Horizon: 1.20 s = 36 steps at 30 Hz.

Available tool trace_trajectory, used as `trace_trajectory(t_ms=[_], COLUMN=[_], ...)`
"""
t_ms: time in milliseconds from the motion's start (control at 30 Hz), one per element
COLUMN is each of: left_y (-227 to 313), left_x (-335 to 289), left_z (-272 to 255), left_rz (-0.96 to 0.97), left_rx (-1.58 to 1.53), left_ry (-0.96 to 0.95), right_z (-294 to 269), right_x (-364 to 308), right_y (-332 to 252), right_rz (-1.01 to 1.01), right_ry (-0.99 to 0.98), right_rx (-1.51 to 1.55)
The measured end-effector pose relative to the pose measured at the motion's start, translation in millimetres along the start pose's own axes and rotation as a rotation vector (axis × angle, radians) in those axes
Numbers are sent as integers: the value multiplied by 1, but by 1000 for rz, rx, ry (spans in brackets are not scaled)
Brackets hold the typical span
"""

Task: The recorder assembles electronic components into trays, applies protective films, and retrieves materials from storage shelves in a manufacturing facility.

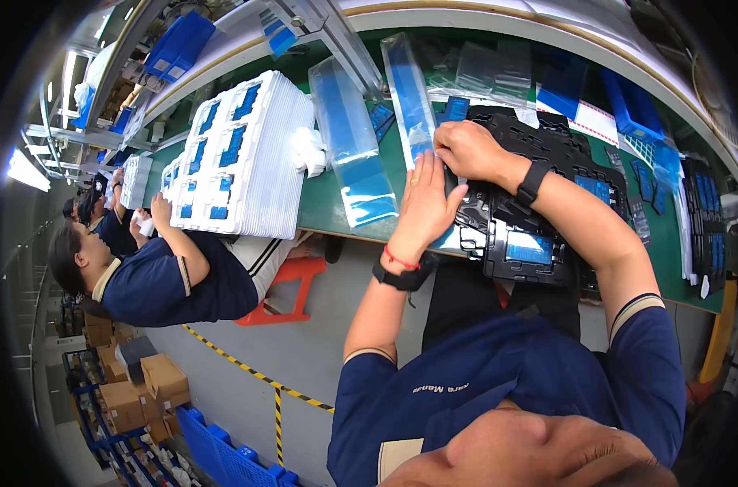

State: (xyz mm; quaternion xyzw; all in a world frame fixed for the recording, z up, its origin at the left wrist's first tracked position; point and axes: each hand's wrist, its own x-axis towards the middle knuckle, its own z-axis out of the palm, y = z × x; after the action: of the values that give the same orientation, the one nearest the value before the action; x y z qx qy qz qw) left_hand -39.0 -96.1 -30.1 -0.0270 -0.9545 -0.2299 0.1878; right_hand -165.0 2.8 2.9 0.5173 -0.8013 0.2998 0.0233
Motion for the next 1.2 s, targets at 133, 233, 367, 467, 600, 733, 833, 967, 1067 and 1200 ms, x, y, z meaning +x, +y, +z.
trace_trajectory(t_ms=[133,233,367,467,600,733,833,967,1067,1200], left_y=[-17,-11,8,2,-18,-21,-3,-5,-24,-33], left_x=[25,18,-14,-17,6,21,3,-12,2,23], left_z=[0,2,-13,-11,-12,-20,-25,-22,-12,-13], left_rz=[-69,-11,-60,-51,-16,-59,-2,24,52,53], left_rx=[-61,65,29,9,131,104,144,115,110,123], left_ry=[-84,36,-35,-142,-195,-261,-178,-237,-252,-250], right_z=[3,3,1,2,5,4,0,3,4,9], right_x=[3,5,0,-1,4,2,-1,-1,1,3], right_y=[-2,-1,9,8,0,3,11,9,4,3], right_rz=[11,70,74,60,60,77,83,74,62,88], right_ry=[-15,7,28,17,-38,-20,17,-11,-19,-17], right_rx=[-23,22,39,42,17,22,24,41,29,31])
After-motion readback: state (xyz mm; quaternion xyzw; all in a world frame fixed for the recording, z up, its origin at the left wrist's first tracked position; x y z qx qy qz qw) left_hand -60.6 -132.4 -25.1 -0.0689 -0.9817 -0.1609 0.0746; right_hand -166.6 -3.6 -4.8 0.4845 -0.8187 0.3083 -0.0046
